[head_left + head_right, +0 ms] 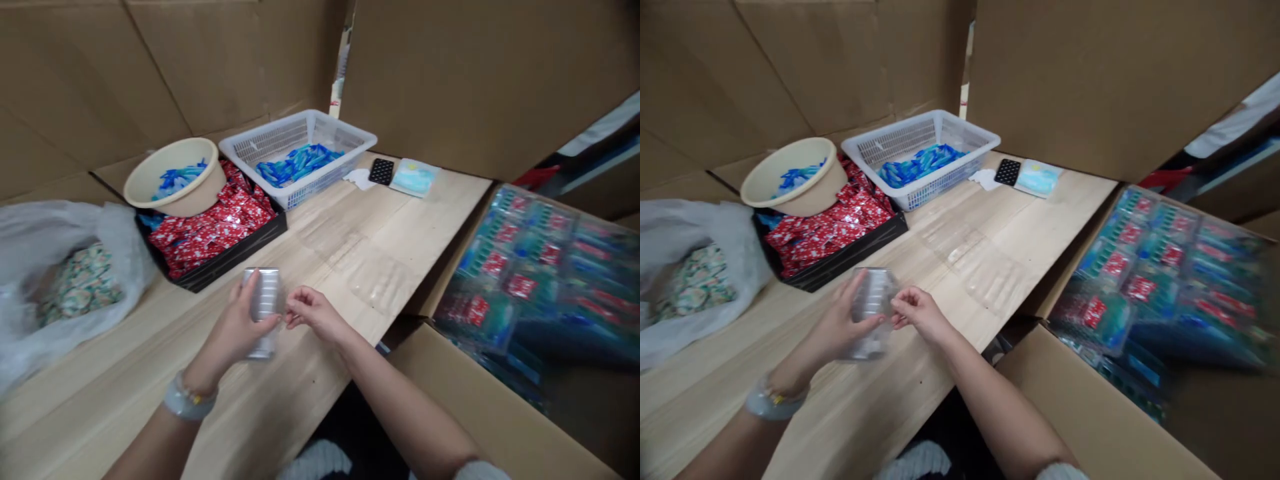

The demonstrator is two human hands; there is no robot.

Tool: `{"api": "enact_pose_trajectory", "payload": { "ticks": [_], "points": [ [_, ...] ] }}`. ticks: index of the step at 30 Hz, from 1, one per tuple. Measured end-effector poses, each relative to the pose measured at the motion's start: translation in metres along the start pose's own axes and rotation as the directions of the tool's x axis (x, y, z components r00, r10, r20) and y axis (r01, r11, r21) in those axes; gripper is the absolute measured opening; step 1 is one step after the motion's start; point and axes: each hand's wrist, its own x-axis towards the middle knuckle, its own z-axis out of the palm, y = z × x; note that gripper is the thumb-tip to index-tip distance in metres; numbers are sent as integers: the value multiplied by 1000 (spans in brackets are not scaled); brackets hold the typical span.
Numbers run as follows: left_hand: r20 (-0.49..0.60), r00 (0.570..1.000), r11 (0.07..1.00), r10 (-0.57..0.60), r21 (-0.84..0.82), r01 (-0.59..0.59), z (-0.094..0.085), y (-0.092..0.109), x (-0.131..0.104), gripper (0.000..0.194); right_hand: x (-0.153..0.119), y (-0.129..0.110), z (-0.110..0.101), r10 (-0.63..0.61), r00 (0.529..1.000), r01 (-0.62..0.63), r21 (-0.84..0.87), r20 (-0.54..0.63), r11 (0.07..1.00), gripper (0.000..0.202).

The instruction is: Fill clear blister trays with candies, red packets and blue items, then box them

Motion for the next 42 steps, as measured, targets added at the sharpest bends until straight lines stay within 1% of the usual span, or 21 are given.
{"api": "enact_pose_trajectory", "payload": {
  "ticks": [1,2,4,6,9,11,15,18,20,21,24,27,30,32,34,37,39,41,42],
  "points": [
    [8,1000,1000,-6,-9,6,-1,0,-1,81,10,3,11,57,996,-62,86,63,994,29],
    [18,1000,1000,-11,-20,11,-2,0,-1,82,17,5,18,93,991,-106,140,94,985,30],
    [36,999,999,-22,-43,23,-4,-1,-2,83,26,3,21,137,986,-153,180,99,972,30],
    [48,998,998,-35,-58,38,-5,-1,-2,84,28,-4,19,160,983,-172,154,85,973,27],
    [49,997,996,-53,-76,56,-5,-3,-3,83,25,-16,17,150,988,-153,68,47,986,24],
    [48,997,994,-53,-96,57,-4,-4,-4,81,26,-20,19,146,988,-147,26,48,989,22],
    [60,997,991,-54,-123,61,-5,-6,-4,82,30,-23,22,213,973,-210,-43,87,977,16],
    [57,998,989,-38,-138,46,-5,-8,-4,83,31,-29,24,293,944,-275,-125,155,953,10],
    [50,999,988,-18,-155,26,-5,-9,-4,83,29,-35,27,313,934,-286,-164,170,944,7],
    [45,999,987,-9,-161,17,-5,-10,-5,82,27,-37,28,308,937,-280,-176,162,944,6],
    [29,999,985,15,-174,-10,-5,-12,-6,83,22,-39,30,273,948,-249,-157,162,956,6],
    [14,999,982,45,-184,-42,-5,-11,-7,85,19,-36,26,264,938,-252,-82,226,964,11],
    [9,998,982,55,-184,-52,-5,-10,-8,85,20,-35,22,277,930,-263,-90,242,961,12],
    [9,998,983,58,-173,-56,-5,-9,-8,86,24,-38,26,301,928,-273,-148,221,951,8],
    [6,998,983,68,-169,-66,-5,-8,-7,86,27,-40,33,314,933,-273,-224,173,935,4],
    [-30,995,977,97,-189,-101,-10,-12,-9,79,22,-41,43,265,962,-237,-271,72,933,2],
    [-72,993,981,94,-165,-105,-16,-20,-14,68,10,-37,40,212,977,-208,-225,-4,952,3],
    [-104,993,995,55,-82,-64,-25,-31,-22,60,-3,-30,26,141,986,-151,-125,-89,981,7],
    [-116,993,999,29,-27,-33,-30,-38,-27,58,-7,-27,17,88,987,-96,-55,-135,994,9]
  ]
}}
